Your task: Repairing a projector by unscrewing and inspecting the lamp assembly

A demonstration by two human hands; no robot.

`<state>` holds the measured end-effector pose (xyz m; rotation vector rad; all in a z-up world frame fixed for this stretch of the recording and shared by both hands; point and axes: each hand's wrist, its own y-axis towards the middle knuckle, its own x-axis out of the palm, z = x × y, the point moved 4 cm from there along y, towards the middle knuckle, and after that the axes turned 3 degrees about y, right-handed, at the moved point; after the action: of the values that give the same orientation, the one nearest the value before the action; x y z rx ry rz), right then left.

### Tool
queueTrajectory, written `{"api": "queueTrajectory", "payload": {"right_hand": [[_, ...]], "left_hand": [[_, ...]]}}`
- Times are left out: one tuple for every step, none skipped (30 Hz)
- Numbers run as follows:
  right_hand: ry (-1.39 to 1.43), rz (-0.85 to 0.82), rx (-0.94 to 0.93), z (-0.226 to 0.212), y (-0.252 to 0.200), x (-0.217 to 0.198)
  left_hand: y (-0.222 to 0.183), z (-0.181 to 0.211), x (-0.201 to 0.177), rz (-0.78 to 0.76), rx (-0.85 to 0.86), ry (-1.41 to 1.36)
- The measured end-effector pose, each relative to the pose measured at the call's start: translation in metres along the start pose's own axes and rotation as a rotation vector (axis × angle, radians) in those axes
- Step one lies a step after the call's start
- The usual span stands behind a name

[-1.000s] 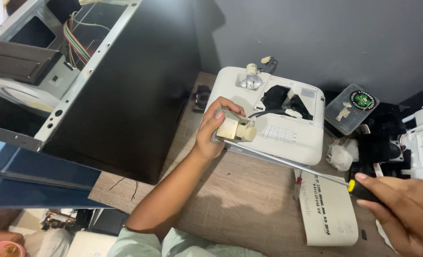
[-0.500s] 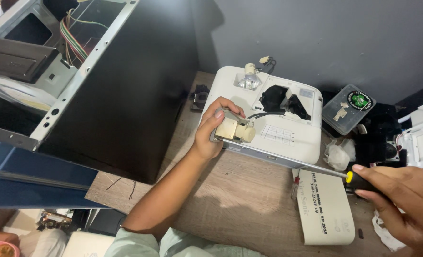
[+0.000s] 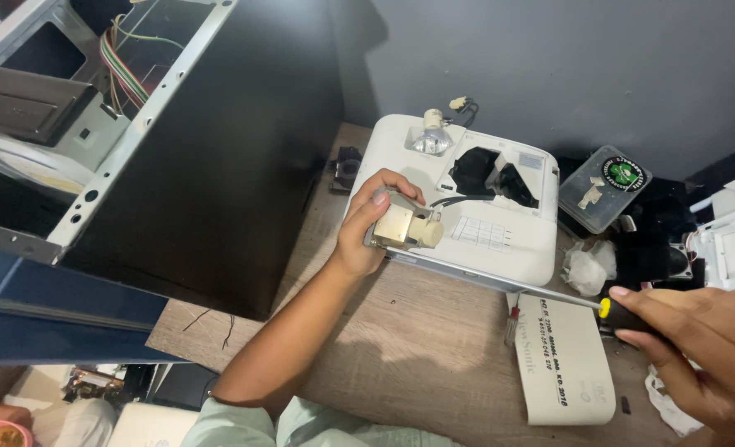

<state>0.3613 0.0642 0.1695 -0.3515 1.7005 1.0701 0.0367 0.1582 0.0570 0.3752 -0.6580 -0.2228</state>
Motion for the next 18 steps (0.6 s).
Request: {"api": "queueTrajectory", "payload": {"right_hand": [[0.0, -0.001, 0.0, 0.001, -0.001, 0.0], [-0.011, -0.022, -0.004, 0.003, -0.002, 0.001], [-0.022, -0.042, -0.008, 0.004, -0.003, 0.002], [-0.022, -0.042, -0.009, 0.006, -0.006, 0.004], [0.012, -0.03, 0.009, 0.009, -0.009, 0.005], [0.047, -0.018, 0.028, 0.012, -0.012, 0.007], [0.046, -0.018, 0.027, 0.011, -0.012, 0.007], [0.021, -0.027, 0.041, 0.011, -0.012, 0.006], [-0.005, -0.037, 0.054, 0.01, -0.013, 0.006], [-0.005, -0.037, 0.055, 0.01, -0.011, 0.005], [-0.019, -0.033, 0.029, 0.008, -0.01, 0.004], [-0.033, -0.027, 0.002, 0.007, -0.008, 0.003], [-0.034, -0.027, 0.002, 0.006, -0.007, 0.003], [-0.037, -0.028, -0.001, 0.005, -0.005, 0.002], [-0.04, -0.029, -0.004, 0.005, -0.004, 0.002], [-0.04, -0.03, -0.003, 0.005, -0.006, 0.003], [-0.032, -0.033, 0.013, 0.007, -0.007, 0.003], [-0.024, -0.034, 0.028, 0.009, -0.008, 0.004]], "left_hand": [[0.0, 0.0, 0.0, 0.001, 0.0, -0.001], [0.0, -0.001, -0.001, 0.001, 0.0, 0.002], [0.0, -0.001, -0.001, 0.001, 0.0, 0.005], [0.0, 0.0, -0.001, 0.001, 0.001, 0.005], [0.0, 0.0, -0.001, 0.003, 0.001, 0.01], [-0.001, 0.0, 0.0, 0.004, 0.001, 0.014], [0.0, 0.001, -0.001, 0.004, 0.002, 0.014], [0.0, 0.001, -0.001, 0.0, 0.005, 0.013], [0.0, 0.0, -0.001, -0.004, 0.009, 0.012], [0.0, 0.0, -0.001, -0.004, 0.007, 0.011], [0.0, -0.001, -0.001, -0.001, 0.002, 0.002], [0.0, -0.002, -0.002, 0.001, -0.002, -0.007], [0.0, -0.002, -0.002, 0.0, -0.001, -0.007], [0.0, -0.002, -0.002, 0.002, 0.003, 0.0], [0.001, -0.002, -0.002, 0.004, 0.007, 0.007], [0.001, -0.001, -0.001, 0.004, 0.006, 0.006], [0.001, -0.001, -0.001, 0.003, 0.008, 0.013], [0.001, 0.0, -0.001, 0.002, 0.012, 0.022]]}}
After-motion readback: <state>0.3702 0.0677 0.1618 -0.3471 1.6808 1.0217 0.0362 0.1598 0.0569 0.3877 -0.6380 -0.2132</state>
